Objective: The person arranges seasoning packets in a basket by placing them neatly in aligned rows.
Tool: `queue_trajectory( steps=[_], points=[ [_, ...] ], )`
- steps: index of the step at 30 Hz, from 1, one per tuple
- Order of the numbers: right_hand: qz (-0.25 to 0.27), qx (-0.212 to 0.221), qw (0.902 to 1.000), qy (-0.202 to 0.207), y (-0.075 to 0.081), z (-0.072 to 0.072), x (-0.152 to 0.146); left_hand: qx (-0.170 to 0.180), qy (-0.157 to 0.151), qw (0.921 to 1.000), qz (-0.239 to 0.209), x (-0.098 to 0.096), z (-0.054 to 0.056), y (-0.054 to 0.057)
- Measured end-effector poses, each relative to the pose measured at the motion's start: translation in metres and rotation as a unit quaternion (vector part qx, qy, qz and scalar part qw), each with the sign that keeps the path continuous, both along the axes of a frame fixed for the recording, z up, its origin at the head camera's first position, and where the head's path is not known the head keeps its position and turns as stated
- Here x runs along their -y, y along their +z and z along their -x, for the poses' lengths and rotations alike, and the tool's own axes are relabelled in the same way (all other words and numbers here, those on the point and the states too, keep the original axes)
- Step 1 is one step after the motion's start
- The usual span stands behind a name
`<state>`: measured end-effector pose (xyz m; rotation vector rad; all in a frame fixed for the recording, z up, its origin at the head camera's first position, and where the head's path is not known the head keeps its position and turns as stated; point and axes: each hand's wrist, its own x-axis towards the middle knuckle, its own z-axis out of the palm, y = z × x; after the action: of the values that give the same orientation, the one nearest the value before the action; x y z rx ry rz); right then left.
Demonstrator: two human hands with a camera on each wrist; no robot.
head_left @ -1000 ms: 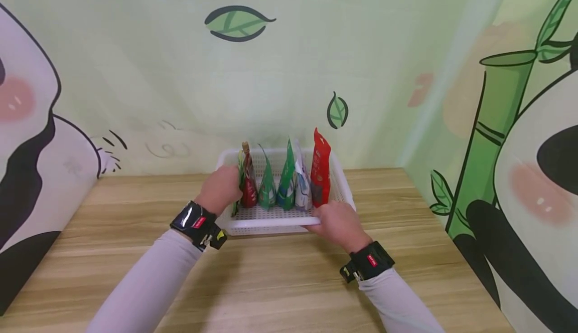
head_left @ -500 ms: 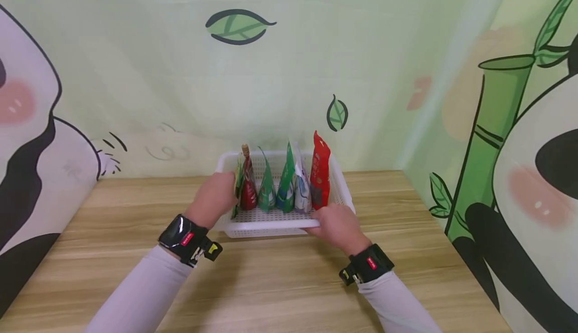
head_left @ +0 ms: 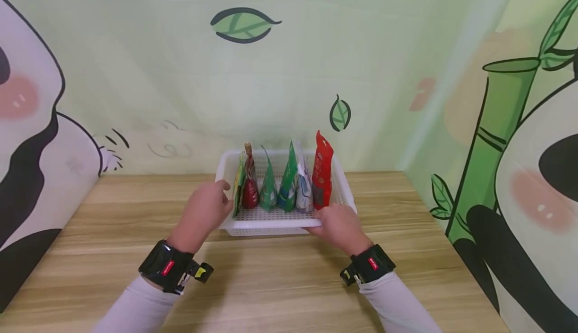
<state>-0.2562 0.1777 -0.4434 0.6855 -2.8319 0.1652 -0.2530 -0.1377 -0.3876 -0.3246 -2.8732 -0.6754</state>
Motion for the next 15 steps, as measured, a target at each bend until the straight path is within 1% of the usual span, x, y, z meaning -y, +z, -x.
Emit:
queue_trajectory(
  steps=[3, 6, 10, 12, 15],
  points=[
    [-0.002, -0.004, 1.0000, 0.000, 0.000, 0.001, -0.001, -0.025, 0.001, 0.9995, -0.018, 0.002, -0.007, -0.006],
    [-0.008, -0.011, 0.9999, 0.001, -0.001, 0.002, -0.001, -0.050, 0.011, 0.9977, -0.045, 0.004, -0.012, -0.013],
    [-0.012, -0.019, 0.9997, 0.004, -0.004, 0.002, -0.002, -0.096, 0.023, 0.9921, -0.078, 0.005, -0.018, -0.023],
    [-0.012, -0.024, 0.9996, 0.004, -0.005, 0.002, -0.002, -0.123, 0.027, 0.9883, -0.085, 0.006, -0.020, -0.028],
    [-0.012, -0.033, 0.9994, 0.004, -0.006, 0.002, -0.002, -0.146, 0.035, 0.9846, -0.089, 0.007, -0.022, -0.033]
  ],
)
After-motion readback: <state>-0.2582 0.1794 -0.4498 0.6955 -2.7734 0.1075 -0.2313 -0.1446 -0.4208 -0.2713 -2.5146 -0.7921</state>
